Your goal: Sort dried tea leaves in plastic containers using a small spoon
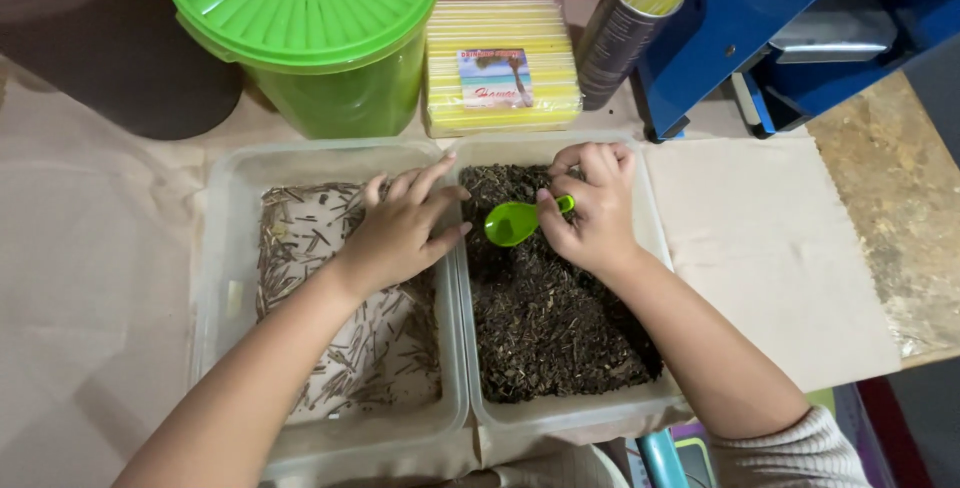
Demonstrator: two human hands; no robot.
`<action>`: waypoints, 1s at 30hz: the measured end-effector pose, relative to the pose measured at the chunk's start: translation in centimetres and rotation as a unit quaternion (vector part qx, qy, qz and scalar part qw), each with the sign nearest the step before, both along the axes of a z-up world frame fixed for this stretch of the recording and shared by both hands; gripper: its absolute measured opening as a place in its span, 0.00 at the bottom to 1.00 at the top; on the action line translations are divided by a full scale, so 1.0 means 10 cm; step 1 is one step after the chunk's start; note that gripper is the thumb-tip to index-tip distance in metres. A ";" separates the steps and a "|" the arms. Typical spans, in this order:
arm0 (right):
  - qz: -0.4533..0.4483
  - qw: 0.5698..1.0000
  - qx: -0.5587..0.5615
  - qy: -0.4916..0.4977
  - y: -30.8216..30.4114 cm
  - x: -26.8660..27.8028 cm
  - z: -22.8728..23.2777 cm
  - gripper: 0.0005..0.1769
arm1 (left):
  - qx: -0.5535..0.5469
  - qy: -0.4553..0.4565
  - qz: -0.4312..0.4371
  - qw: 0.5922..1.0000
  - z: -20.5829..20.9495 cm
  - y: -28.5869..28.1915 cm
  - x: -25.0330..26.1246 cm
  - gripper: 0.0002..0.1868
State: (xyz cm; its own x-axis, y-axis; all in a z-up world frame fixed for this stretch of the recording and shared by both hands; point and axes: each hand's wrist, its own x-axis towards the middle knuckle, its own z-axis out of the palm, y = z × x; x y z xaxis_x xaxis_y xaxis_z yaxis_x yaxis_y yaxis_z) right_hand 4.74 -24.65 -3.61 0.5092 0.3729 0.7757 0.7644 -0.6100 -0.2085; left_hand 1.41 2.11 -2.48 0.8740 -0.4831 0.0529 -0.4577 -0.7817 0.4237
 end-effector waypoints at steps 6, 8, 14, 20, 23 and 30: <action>0.012 0.998 0.022 0.050 0.11 -0.05 -0.01 0.18 | -0.026 -0.015 -0.010 1.000 -0.11 0.02 0.04 0.20; 0.005 0.998 0.024 0.058 0.11 -0.04 -0.02 0.19 | -0.029 -0.015 -0.010 0.999 -0.08 0.03 0.03 0.20; -0.011 0.998 0.018 0.059 0.13 -0.07 0.00 0.19 | -0.037 -0.019 -0.015 0.999 -0.10 0.03 0.03 0.20; 0.012 0.998 0.005 0.069 0.16 -0.11 0.00 0.19 | -0.052 -0.019 -0.021 0.998 -0.08 0.02 0.03 0.19; 0.019 0.997 0.000 0.069 0.14 -0.10 0.00 0.19 | -0.051 -0.019 -0.018 0.998 -0.09 0.02 0.02 0.19; -0.027 0.999 -0.019 0.041 0.20 -0.16 0.03 0.16 | -0.044 -0.035 -0.016 0.998 -0.13 0.02 0.02 0.20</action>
